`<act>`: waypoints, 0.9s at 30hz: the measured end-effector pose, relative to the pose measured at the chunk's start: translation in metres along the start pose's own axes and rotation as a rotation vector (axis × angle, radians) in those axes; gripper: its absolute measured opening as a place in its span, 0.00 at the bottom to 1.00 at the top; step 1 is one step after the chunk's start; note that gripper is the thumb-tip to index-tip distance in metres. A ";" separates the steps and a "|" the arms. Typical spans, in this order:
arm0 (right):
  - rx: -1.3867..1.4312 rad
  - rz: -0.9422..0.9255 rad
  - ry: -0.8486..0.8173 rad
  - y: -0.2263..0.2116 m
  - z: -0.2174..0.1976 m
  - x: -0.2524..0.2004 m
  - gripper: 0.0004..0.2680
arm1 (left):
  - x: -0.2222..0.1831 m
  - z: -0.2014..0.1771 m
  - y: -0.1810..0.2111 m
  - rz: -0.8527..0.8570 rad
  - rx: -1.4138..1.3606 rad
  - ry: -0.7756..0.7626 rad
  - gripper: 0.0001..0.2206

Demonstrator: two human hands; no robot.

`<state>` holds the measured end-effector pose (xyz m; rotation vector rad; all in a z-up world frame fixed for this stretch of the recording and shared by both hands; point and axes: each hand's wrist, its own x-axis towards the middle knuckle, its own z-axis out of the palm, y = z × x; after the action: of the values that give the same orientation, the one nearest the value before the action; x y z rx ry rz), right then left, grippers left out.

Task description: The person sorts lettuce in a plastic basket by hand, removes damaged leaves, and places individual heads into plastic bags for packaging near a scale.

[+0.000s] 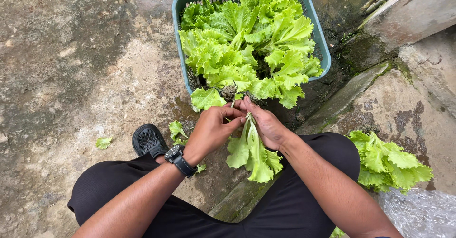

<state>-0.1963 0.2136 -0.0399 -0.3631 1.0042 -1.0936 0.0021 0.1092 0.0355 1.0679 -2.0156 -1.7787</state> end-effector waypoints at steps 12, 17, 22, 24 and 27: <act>-0.131 0.071 0.262 0.015 -0.008 0.000 0.23 | -0.008 0.007 0.002 -0.126 -0.033 0.010 0.10; -0.188 0.067 0.291 0.003 0.001 -0.001 0.26 | -0.006 0.001 0.009 -0.086 -0.075 0.020 0.10; -0.198 0.085 0.352 0.000 0.007 -0.008 0.27 | -0.009 -0.001 0.008 0.046 0.036 0.103 0.07; -0.216 0.090 0.355 -0.001 0.008 -0.014 0.27 | -0.001 -0.005 -0.003 0.255 0.270 0.209 0.08; -0.109 0.056 0.284 0.002 -0.013 -0.007 0.23 | -0.017 -0.045 0.025 0.123 0.481 -0.058 0.10</act>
<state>-0.2067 0.2229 -0.0446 -0.2699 1.3217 -1.0612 0.0330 0.0858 0.0732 0.9894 -2.5602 -1.3086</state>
